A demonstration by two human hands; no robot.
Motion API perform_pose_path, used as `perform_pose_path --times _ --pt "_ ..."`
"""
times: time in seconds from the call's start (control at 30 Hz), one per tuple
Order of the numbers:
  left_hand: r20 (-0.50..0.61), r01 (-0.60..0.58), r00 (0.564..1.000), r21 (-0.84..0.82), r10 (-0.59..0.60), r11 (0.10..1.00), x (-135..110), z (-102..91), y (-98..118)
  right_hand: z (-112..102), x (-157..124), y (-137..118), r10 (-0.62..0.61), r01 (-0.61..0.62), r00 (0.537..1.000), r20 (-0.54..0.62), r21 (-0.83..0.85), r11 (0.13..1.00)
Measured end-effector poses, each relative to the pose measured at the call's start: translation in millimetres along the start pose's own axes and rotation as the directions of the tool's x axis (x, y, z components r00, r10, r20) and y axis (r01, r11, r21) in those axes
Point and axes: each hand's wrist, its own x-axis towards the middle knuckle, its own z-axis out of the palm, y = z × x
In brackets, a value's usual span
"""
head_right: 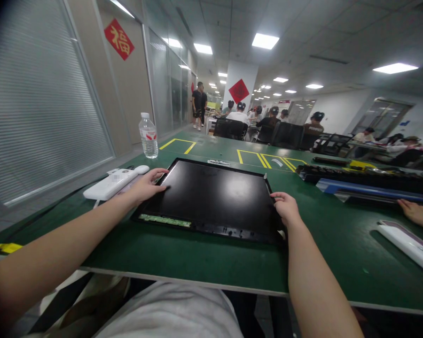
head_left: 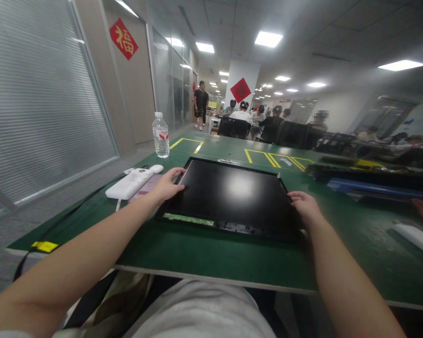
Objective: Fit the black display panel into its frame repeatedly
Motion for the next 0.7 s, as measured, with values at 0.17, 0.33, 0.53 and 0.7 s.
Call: perform_pose_path --times 0.17,0.33,0.53,0.7 --pt "-0.027 -0.016 1.000 -0.085 0.013 0.996 0 5.4 -1 -1 9 4 0.008 0.000 0.993 -0.118 0.074 0.997" --pt "-0.027 0.000 1.000 -0.110 -0.003 0.994 -3 6.3 3 -2 15 11 0.056 -0.043 0.996 -0.075 0.163 0.986" --pt "-0.025 0.028 0.999 -0.111 -0.031 0.993 -4 7.4 2 -5 20 14 0.040 -0.031 0.998 -0.055 0.157 0.987" --pt "-0.029 0.043 0.999 -0.064 -0.045 0.997 -4 6.9 2 -4 18 12 0.080 -0.064 0.994 -0.079 0.187 0.980"
